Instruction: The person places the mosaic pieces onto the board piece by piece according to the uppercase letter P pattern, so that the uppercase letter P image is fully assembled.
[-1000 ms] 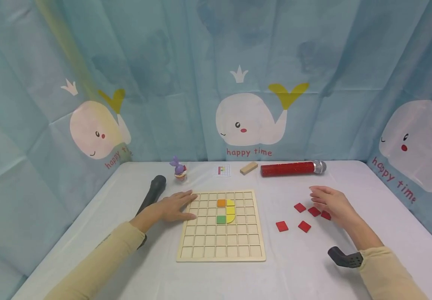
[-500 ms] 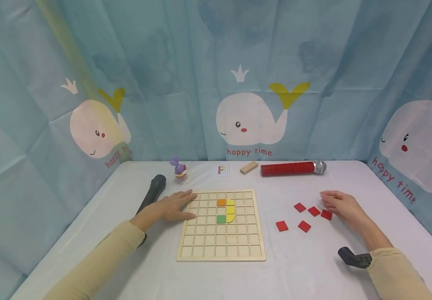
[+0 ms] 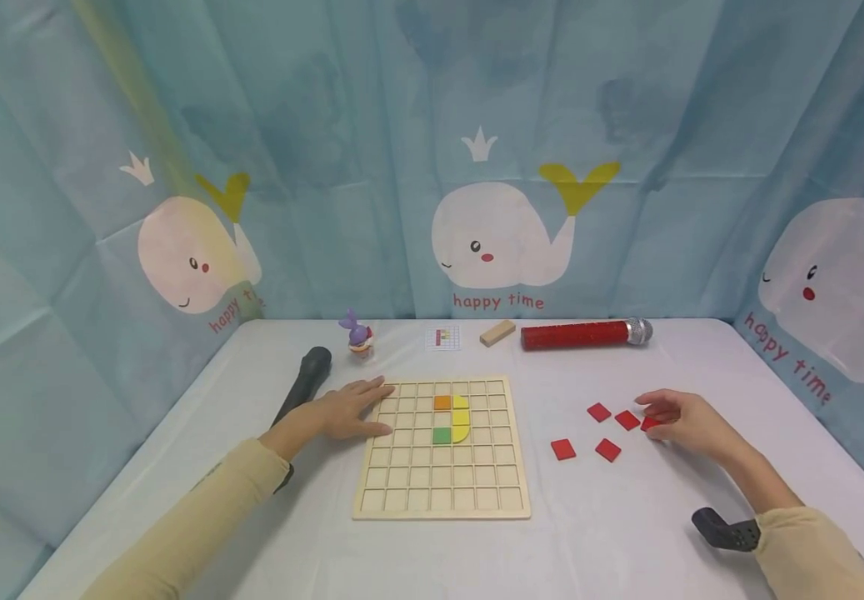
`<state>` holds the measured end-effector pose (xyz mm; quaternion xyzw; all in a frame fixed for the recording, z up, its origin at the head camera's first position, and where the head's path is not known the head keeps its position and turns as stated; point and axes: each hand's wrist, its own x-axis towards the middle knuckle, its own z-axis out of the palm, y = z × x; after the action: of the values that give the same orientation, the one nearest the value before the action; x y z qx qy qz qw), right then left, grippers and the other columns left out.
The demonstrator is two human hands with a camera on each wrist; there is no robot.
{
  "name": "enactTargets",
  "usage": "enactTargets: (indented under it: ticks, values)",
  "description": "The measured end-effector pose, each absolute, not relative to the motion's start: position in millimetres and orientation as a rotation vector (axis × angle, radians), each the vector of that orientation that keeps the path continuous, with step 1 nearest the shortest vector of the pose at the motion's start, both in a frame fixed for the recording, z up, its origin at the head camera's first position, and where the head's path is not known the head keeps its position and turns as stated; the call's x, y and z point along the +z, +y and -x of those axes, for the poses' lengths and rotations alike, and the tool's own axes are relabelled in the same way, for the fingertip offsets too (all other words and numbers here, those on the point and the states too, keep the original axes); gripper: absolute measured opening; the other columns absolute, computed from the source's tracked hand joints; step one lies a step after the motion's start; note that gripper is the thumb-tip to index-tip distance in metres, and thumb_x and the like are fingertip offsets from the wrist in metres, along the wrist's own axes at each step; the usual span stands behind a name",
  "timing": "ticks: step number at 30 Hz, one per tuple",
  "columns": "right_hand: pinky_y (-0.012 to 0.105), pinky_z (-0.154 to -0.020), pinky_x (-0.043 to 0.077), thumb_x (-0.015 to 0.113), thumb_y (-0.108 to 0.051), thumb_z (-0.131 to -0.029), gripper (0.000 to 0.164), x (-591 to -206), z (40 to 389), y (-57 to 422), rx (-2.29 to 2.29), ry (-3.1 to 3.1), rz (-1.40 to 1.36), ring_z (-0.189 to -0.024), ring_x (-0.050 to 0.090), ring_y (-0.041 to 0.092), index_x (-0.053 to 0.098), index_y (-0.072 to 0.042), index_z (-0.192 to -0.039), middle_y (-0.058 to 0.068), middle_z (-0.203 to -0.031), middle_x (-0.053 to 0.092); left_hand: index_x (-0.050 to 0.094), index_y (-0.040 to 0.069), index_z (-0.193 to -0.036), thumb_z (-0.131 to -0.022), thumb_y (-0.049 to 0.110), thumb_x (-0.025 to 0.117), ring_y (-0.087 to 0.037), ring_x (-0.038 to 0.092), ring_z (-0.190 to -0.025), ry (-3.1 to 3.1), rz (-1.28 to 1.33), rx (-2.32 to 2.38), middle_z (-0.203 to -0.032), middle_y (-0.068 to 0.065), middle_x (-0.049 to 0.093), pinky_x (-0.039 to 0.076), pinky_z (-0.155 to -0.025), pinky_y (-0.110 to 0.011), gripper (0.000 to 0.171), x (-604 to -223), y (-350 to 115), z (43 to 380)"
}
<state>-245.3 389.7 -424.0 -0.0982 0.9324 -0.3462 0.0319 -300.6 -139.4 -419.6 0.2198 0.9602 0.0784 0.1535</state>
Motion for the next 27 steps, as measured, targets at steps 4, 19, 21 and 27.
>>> enactTargets:
  ticks: [4,19,21,27]
  values:
    - [0.034,-0.073,0.055,0.070,-0.003,-0.083,0.044,-422.5,244.6,388.9,-1.053,2.865,0.312,-0.097,0.060,0.039,0.055,0.009,-0.122,0.025,-0.109,0.061,0.028,0.026,-0.152,-0.086,0.067,0.052,-0.032,0.016,-0.142,2.750,-0.632,0.222,-0.158,-0.002,0.017,0.018,-0.104,-0.065,0.081,-419.2,-140.0,301.2]
    - [0.033,-0.065,0.049,0.074,-0.010,-0.082,0.053,-417.9,246.7,395.6,-0.948,2.861,0.206,-0.082,0.053,0.025,0.052,0.009,-0.126,0.010,-0.093,0.058,0.027,0.026,-0.152,-0.086,0.068,0.051,-0.032,0.015,-0.142,2.749,-0.629,0.214,-0.158,-0.002,0.016,0.017,-0.104,-0.066,0.081,-418.2,-139.6,301.0]
    - [0.031,-0.063,0.049,0.072,-0.011,-0.084,0.050,-418.1,246.2,396.0,-0.953,2.856,0.196,-0.080,0.053,0.024,0.052,0.009,-0.125,0.010,-0.092,0.059,0.027,0.026,-0.152,-0.086,0.067,0.051,-0.031,0.015,-0.142,2.749,-0.628,0.215,-0.158,-0.001,0.016,0.017,-0.104,-0.066,0.081,-417.9,-139.6,300.7]
    - [0.030,-0.062,0.050,0.067,-0.018,-0.090,0.048,-420.4,246.4,398.0,-0.971,2.857,0.142,-0.076,0.055,0.022,0.052,0.010,-0.125,0.010,-0.091,0.062,0.027,0.026,-0.152,-0.086,0.068,0.050,-0.032,0.015,-0.142,2.748,-0.641,0.212,-0.158,-0.002,0.016,0.017,-0.103,-0.066,0.081,-419.3,-139.9,301.2]
